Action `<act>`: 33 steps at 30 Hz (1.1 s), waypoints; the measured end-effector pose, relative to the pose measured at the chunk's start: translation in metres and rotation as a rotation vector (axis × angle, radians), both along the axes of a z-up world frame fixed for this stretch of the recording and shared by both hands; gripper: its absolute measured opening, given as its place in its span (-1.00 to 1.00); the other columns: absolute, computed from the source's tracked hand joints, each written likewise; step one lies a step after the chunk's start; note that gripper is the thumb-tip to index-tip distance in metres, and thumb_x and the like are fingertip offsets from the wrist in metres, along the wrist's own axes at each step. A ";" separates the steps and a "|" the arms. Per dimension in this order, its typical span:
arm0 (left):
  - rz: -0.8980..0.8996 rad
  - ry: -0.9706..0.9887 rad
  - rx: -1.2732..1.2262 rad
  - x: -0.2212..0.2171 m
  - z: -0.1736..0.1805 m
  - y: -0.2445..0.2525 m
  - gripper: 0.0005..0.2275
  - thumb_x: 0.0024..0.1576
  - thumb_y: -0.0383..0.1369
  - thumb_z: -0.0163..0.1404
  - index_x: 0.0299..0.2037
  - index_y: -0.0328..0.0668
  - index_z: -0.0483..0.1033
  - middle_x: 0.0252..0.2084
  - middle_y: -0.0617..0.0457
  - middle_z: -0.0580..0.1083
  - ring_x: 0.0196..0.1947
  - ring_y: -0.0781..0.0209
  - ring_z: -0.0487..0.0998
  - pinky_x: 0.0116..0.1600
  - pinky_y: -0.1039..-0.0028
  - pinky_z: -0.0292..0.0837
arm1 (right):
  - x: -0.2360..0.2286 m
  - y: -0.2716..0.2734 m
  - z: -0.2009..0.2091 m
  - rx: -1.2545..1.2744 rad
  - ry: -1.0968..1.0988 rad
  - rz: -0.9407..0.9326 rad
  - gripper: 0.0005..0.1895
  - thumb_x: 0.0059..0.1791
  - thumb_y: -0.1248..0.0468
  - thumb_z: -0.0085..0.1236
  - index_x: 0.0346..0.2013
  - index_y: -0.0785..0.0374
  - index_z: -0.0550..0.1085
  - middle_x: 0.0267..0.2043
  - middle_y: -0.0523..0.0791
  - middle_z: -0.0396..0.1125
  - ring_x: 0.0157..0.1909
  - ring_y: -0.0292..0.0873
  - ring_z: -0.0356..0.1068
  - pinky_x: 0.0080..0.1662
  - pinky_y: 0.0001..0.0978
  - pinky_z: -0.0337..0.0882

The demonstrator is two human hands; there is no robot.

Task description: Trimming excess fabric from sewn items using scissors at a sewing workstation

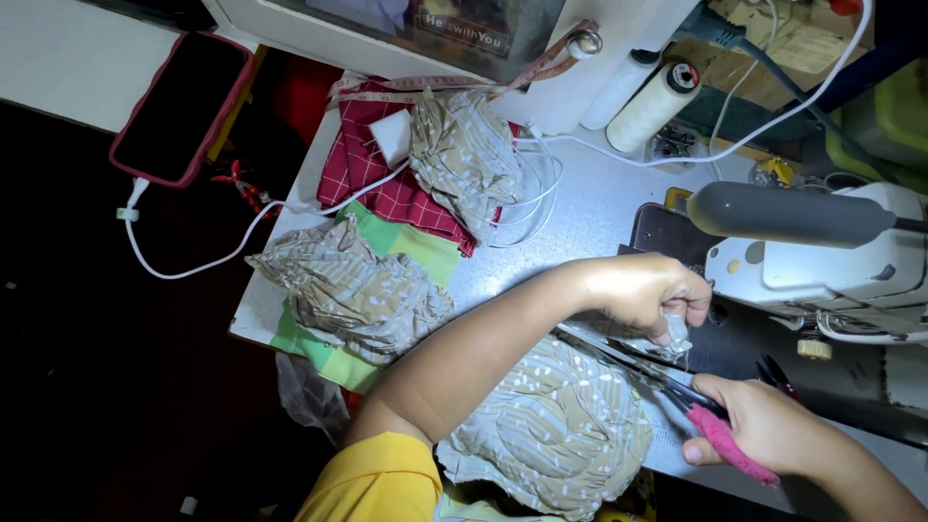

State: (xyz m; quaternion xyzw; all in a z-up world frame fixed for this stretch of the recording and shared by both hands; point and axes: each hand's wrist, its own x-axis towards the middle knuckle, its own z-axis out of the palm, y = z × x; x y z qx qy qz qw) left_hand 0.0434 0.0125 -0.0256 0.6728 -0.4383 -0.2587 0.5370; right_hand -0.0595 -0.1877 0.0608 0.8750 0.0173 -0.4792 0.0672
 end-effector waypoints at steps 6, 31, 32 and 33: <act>-0.003 0.009 -0.038 -0.002 0.004 0.002 -0.67 -0.10 -0.56 0.37 -0.18 -0.11 0.54 -0.53 0.19 0.25 -0.51 0.31 0.31 -0.35 0.51 0.35 | -0.003 -0.003 -0.003 0.045 -0.037 -0.030 -0.53 -0.33 -0.17 0.65 -0.38 -0.12 0.54 -0.46 -0.42 0.50 -0.34 -0.48 0.41 -0.21 -0.64 0.28; 0.163 0.323 -0.405 0.013 0.034 0.087 -0.71 0.04 -0.60 0.11 -0.03 -0.16 0.58 -0.02 0.00 0.57 -0.04 0.18 0.61 0.13 0.40 0.52 | -0.138 -0.013 0.053 -0.079 -0.159 -0.669 -0.66 -0.16 -0.22 0.37 -0.33 -0.14 0.63 -0.40 -0.22 0.43 -0.29 -0.26 0.35 -0.14 -0.56 0.31; 0.181 0.373 -0.452 0.013 0.033 0.088 -0.76 0.08 -0.53 0.15 -0.04 -0.19 0.56 -0.04 -0.04 0.57 -0.05 0.16 0.62 0.11 0.38 0.56 | -0.145 -0.017 0.052 -0.031 -0.173 -0.729 -0.62 -0.17 -0.12 0.49 -0.37 -0.01 0.51 -0.38 -0.31 0.62 -0.30 -0.29 0.32 -0.15 -0.58 0.30; 0.199 0.421 -0.499 0.012 0.032 0.088 -0.79 0.12 -0.46 0.19 -0.05 -0.23 0.55 -0.05 -0.08 0.57 -0.06 0.13 0.63 0.08 0.35 0.60 | -0.153 -0.021 0.052 0.018 -0.189 -0.788 -0.50 -0.18 -0.02 0.61 -0.42 0.11 0.39 -0.36 -0.41 0.81 -0.32 -0.32 0.28 -0.16 -0.60 0.29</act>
